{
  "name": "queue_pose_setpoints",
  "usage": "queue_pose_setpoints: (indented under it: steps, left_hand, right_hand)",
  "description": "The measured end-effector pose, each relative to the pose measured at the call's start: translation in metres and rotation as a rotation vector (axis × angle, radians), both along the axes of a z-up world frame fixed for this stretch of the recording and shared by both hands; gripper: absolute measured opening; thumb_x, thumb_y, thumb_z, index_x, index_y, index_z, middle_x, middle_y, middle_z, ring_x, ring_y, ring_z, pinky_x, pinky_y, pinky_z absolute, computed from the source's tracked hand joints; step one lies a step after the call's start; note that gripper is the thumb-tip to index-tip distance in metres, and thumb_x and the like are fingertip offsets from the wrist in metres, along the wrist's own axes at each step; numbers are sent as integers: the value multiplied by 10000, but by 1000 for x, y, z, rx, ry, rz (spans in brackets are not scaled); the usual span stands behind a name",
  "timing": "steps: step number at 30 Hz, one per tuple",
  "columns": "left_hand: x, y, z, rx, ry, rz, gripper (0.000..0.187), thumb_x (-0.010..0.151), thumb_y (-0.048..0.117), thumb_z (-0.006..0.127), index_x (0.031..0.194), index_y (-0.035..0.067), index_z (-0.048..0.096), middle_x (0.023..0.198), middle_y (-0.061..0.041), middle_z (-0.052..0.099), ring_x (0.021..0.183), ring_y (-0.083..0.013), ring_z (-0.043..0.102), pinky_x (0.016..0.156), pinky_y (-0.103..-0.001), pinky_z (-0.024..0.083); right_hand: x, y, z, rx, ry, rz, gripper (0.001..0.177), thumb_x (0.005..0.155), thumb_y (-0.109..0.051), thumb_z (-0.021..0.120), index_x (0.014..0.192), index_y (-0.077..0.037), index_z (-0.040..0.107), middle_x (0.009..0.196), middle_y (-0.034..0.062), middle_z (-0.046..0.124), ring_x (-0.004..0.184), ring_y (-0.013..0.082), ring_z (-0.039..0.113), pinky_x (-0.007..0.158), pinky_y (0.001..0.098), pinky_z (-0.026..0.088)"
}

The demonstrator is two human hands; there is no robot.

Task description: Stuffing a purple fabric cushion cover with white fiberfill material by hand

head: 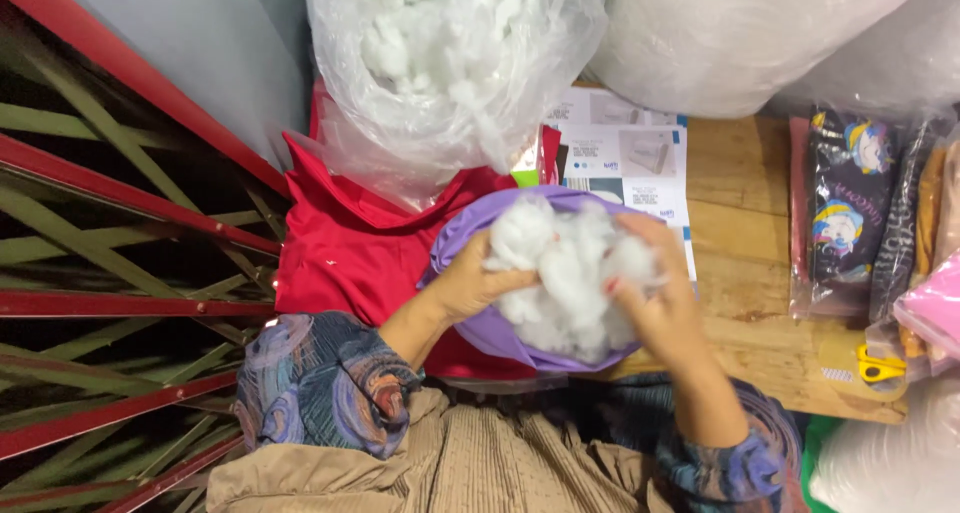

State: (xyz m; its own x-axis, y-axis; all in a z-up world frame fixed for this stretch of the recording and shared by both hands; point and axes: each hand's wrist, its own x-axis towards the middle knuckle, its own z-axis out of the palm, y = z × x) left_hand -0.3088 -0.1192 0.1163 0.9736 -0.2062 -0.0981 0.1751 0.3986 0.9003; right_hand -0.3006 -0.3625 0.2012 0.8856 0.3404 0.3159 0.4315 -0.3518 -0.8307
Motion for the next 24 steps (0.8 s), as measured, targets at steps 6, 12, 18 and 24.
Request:
queue_pose_setpoints:
  steps: [6,12,18,24]
  left_hand:
    - [2,-5,-9,91,-68,-64,550,716,-41,834,1223,112,688,1086,-45,753,1004,-174,703,879,-364,592]
    - [-1,-1,35,-61,15,-15,410,763,33,854,1140,54,694,956,-112,767,781,-211,756,678,-356,644]
    - [-2,11,44,-186,13,-31,491,828,-59,714,1297,-64,567,1211,-166,700,904,-227,707,775,-335,648]
    - [1,-5,30,-262,69,70,523,712,-66,845,1204,13,685,1005,-184,750,845,-333,757,724,-486,649]
  right_hand:
    - [-12,14,-21,-164,-80,74,483,665,-79,877,1119,-198,761,1305,100,657,1172,345,672,1026,457,491]
    - [6,-18,-17,230,111,-194,185,818,-136,853,937,-53,739,912,109,699,777,152,602,776,285,485]
    - [9,-48,1,684,238,-170,210,851,-75,767,999,-121,624,1148,52,658,1033,143,631,963,258,555]
    - [-8,7,8,106,91,-56,768,812,-493,753,1400,-51,532,1448,207,501,1406,327,431,1196,472,303]
